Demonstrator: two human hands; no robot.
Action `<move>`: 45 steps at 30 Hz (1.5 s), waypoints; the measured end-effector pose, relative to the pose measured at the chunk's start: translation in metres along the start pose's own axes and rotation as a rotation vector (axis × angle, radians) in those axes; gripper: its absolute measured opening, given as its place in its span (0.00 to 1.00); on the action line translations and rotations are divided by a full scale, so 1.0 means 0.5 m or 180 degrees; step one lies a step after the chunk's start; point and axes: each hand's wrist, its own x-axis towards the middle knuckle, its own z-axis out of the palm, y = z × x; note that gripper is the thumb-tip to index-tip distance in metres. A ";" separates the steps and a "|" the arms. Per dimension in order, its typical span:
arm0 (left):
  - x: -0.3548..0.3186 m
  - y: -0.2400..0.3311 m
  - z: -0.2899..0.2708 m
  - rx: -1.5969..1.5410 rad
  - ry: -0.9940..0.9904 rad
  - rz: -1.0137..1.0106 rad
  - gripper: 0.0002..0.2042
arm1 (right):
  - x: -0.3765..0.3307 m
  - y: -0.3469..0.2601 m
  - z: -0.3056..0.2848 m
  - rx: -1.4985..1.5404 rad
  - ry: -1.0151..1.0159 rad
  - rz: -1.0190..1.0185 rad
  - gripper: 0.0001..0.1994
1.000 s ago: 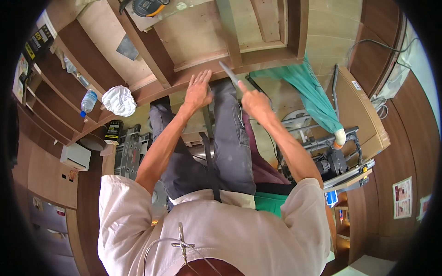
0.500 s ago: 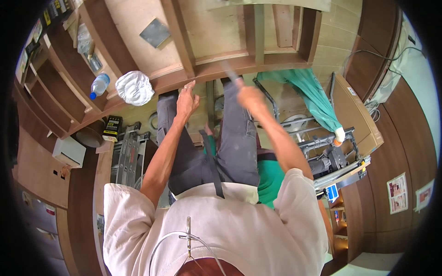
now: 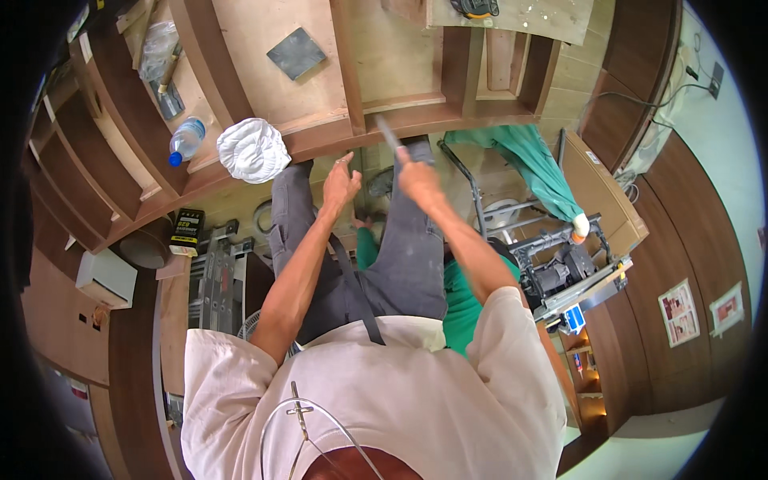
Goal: The person uses a chisel to scrape and smooth the edges of a wooden cabinet frame. They then wipe the surface with a white cloth and a water bottle. The person continues to scrape and clean the wooden structure, occasionally interacting with a colleague who is also working in the room.
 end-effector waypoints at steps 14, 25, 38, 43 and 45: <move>-0.032 -0.012 0.036 -0.0224 -0.0343 -0.0235 0.25 | 0.040 0.139 -0.030 0.0138 0.0018 0.0600 0.30; -0.080 -0.015 0.092 0.1007 -0.0048 0.0772 0.23 | -0.021 0.042 -0.070 0.0193 -0.0153 0.0262 0.27; -0.037 0.076 0.110 0.0232 -0.0370 -0.0152 0.21 | 0.026 0.068 -0.038 0.0256 -0.0327 -0.0320 0.25; -0.022 0.119 0.161 0.0230 -0.0092 -0.0399 0.22 | 0.034 0.255 -0.125 0.0299 -0.0331 0.0109 0.26; -0.029 0.128 0.207 0.0227 -0.0253 -0.0394 0.22 | 0.032 0.244 -0.090 0.0322 -0.0430 0.0002 0.27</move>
